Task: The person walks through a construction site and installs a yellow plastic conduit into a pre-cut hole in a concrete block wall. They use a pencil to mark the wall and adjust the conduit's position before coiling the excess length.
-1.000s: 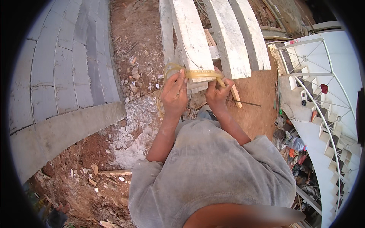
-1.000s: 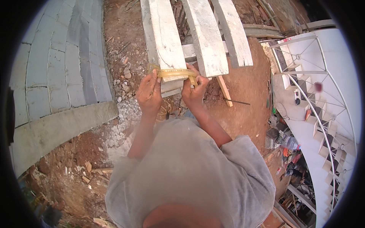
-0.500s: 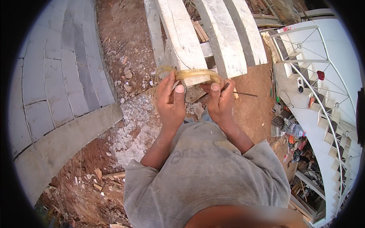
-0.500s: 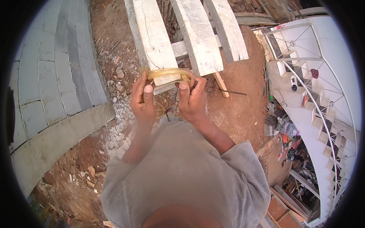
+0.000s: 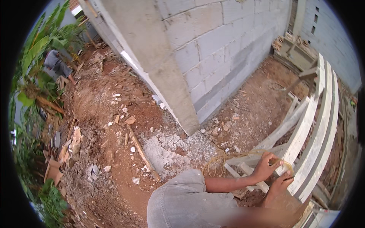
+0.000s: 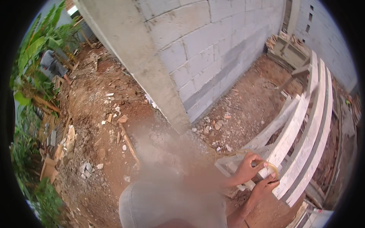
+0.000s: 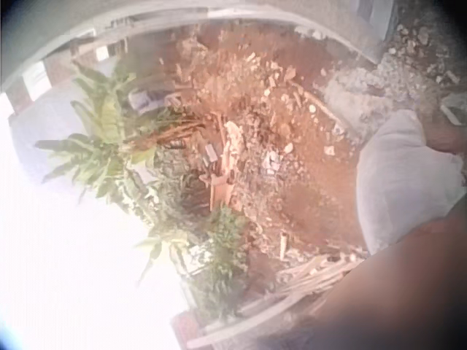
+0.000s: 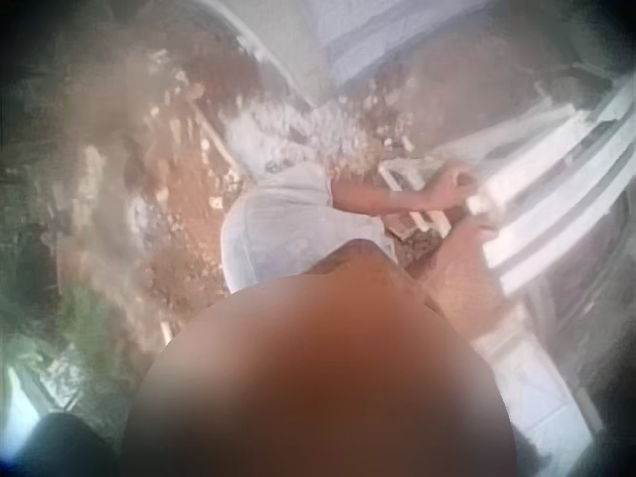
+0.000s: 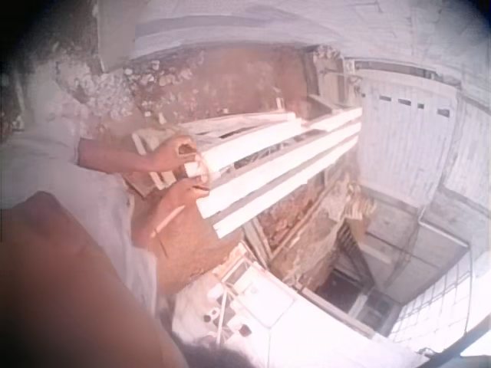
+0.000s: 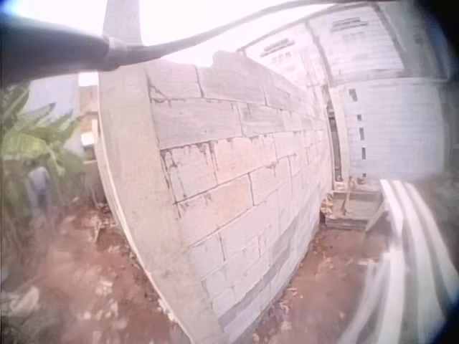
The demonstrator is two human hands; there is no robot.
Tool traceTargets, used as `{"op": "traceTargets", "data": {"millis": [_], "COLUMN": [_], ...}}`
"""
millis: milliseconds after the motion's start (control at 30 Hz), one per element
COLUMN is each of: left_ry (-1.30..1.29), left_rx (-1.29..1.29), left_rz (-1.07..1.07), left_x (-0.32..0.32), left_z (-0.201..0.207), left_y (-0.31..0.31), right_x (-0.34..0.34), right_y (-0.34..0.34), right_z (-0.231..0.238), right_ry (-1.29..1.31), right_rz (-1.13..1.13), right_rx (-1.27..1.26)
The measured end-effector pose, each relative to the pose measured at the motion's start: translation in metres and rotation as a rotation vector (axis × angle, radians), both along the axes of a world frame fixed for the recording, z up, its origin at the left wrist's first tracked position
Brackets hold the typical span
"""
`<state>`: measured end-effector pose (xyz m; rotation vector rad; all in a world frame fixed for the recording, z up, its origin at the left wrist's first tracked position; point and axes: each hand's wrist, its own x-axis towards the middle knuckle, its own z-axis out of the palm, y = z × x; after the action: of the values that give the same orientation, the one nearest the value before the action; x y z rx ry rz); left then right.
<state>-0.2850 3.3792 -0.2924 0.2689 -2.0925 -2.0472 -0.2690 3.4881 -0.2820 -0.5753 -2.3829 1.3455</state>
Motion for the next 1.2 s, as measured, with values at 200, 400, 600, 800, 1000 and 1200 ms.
{"op": "traceTargets", "data": {"millis": [200,400,600,800,1000,1200], "left_ry": [0.068,0.186,-0.356,-1.254,-1.433,-1.127], "left_rx": [0.020,-0.070,-0.511,-0.475,-0.146,0.077], "left_rz": [0.032,0.302,-0.097,0.039,0.530,0.787], "left_x": [-0.010,0.011,0.137,0.466,0.651,0.666], "left_z": [-0.021,-0.052,-0.218,-0.350,-0.301,-0.338], "left_y": [0.006,0.030,-0.040,-0.074,-0.056,0.038], "right_x": [0.010,0.052,0.124,0.188,0.218,0.258], "right_y": [-0.013,0.019,0.102,0.108,0.086,0.001], "right_z": [0.003,-0.032,-0.061,-0.042,-0.067,-0.067], "right_ry": [0.206,0.159,0.050,-0.075,0.002,-0.081], "right_rz": [0.248,0.407,0.575,0.818,1.078,1.487], "right_rx": [0.059,-0.081,-0.211,0.147,0.133,-0.002]}}
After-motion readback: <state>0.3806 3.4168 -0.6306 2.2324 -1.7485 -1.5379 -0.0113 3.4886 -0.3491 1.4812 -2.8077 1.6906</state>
